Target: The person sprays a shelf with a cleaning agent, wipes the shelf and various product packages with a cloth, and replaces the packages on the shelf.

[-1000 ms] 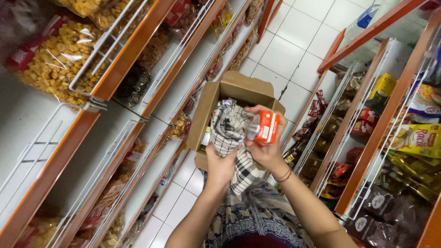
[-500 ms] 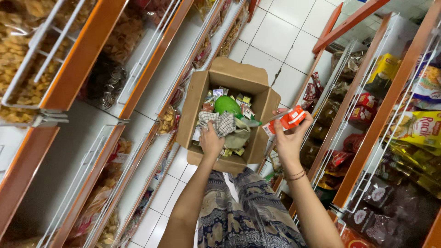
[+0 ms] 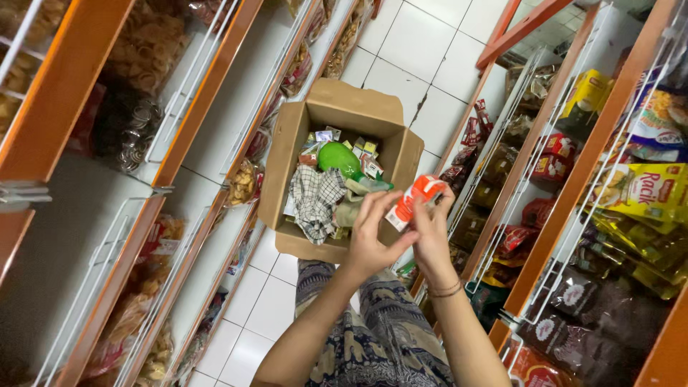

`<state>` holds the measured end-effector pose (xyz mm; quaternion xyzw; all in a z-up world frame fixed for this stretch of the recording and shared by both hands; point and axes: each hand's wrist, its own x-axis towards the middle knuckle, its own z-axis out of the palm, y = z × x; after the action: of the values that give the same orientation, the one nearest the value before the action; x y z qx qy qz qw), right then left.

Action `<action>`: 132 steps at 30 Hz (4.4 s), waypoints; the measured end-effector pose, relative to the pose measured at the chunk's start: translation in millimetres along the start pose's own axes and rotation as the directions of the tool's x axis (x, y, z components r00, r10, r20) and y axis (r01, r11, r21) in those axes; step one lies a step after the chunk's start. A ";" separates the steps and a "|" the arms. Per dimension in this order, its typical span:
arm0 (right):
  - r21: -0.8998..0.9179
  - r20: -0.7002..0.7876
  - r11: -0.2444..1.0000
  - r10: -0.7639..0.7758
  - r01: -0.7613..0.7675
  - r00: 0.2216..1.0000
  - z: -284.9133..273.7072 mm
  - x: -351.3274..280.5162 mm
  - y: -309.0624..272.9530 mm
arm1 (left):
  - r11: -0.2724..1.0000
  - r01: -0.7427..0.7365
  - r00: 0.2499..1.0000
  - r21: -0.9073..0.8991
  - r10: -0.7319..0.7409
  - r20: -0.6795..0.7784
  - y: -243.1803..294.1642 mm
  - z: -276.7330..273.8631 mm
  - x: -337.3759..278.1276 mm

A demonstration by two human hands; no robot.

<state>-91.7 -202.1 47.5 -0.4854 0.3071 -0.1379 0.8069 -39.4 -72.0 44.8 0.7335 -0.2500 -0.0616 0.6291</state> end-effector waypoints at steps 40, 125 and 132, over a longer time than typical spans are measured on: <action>0.270 0.946 0.937 -0.301 0.222 0.123 403.8 -238.0 -72.5 | 0.977 -0.145 0.756 0.154 0.210 -0.620 304.2 -404.1 -188.2; -0.658 -0.003 0.628 -0.555 0.417 0.832 95.1 19.1 62.6 | 0.958 0.042 0.999 0.282 -0.041 -0.009 -64.2 -187.9 -0.4; -0.703 -0.091 0.664 -0.439 0.255 0.894 44.4 22.6 132.9 | 0.747 -0.016 0.806 0.665 -0.384 0.451 -144.0 -111.3 -3.4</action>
<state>-56.3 -117.6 -61.0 -0.7719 0.3366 -0.2303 0.4876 44.4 40.8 -70.9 0.8726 -0.3516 -0.2503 0.2287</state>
